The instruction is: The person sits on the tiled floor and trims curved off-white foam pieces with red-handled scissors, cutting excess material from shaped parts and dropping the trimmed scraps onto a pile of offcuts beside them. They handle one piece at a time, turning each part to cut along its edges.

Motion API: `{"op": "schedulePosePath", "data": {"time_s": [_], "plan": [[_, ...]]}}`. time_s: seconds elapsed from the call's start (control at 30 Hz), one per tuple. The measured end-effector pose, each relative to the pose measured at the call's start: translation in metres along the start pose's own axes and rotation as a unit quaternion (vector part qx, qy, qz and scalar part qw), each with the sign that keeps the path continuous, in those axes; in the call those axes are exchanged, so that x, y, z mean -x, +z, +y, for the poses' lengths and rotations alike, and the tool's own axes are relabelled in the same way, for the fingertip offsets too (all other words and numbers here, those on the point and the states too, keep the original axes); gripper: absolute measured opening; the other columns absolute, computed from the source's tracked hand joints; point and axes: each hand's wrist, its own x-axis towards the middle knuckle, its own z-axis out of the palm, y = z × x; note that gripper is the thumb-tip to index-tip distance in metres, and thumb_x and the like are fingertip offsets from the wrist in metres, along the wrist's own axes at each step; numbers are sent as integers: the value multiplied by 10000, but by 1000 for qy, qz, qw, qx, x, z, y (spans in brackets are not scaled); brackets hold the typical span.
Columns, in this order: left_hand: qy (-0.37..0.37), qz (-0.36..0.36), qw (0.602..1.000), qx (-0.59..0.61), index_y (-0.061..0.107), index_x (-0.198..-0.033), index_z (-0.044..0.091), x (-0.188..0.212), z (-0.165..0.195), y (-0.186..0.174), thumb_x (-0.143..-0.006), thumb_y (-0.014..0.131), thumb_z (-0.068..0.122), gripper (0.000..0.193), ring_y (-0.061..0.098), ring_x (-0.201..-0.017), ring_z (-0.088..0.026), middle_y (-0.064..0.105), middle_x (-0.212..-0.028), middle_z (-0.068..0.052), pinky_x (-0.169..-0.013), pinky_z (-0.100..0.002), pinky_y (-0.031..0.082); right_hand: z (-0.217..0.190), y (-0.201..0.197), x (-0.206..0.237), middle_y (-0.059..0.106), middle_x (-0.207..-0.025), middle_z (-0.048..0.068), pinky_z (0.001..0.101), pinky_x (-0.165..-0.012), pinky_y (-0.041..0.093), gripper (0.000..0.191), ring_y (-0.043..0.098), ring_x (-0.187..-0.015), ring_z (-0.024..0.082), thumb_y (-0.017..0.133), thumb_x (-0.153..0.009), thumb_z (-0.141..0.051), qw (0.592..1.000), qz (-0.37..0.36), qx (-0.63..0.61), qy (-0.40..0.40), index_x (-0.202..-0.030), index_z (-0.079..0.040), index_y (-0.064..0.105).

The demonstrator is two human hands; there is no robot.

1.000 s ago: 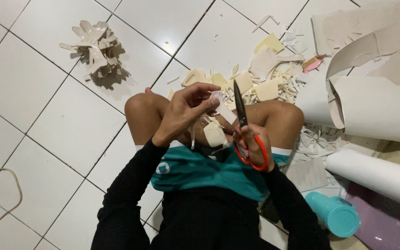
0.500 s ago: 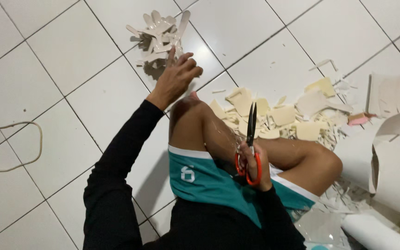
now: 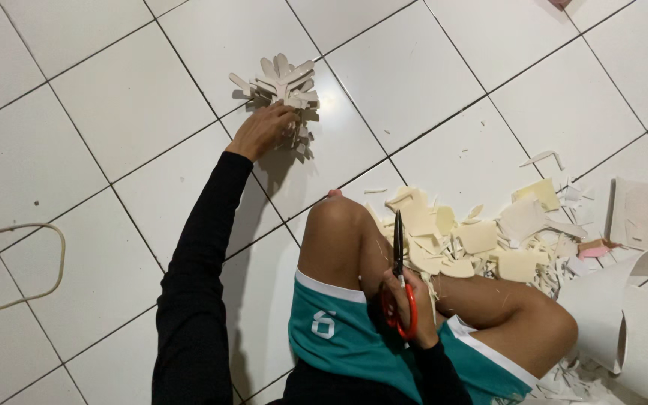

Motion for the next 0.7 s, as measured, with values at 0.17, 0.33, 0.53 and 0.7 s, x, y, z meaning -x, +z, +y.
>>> {"op": "schedulePosePath", "data": {"time_s": [0.17, 0.33, 0.53, 0.7], "plan": [[55, 28, 998, -10, 708, -1148, 72, -8, 40, 6, -887, 624, -12, 287, 635, -1204, -301, 674, -1301, -125, -1004, -446, 512, -1, -8, 7, 547, -589, -15, 236, -390, 360, 221, 475, -426, 68, 684, -956, -259, 999, 33, -5, -8, -938, -49, 619], [119, -47, 989, 77, 707, -1143, 61, -29, 141, 30, -930, 575, -16, 262, 658, -1113, -296, 705, -1208, -97, -944, -457, 527, 1, -47, 36, 526, -616, -27, 222, -403, 298, 221, 430, -458, 48, 748, -920, -207, 988, 150, -20, -27, -1047, -51, 655], [220, -57, 966, 123, 690, -1117, 57, -73, 278, 91, -931, 592, 13, 215, 662, -1056, -302, 709, -1167, -94, -889, -456, 533, 17, -126, 84, 531, -629, -12, 231, -421, 386, 256, 482, -475, 53, 679, -1000, -269, 959, 252, -76, -101, -1070, -28, 626], [290, -60, 951, 90, 672, -1137, 71, -108, 388, 172, -934, 619, 54, 210, 641, -1053, -300, 673, -1142, -97, -853, -448, 532, 39, -173, 100, 543, -654, 14, 254, -420, 394, 253, 492, -475, 81, 660, -1036, -256, 926, 321, -149, -132, -964, -21, 601]]}}
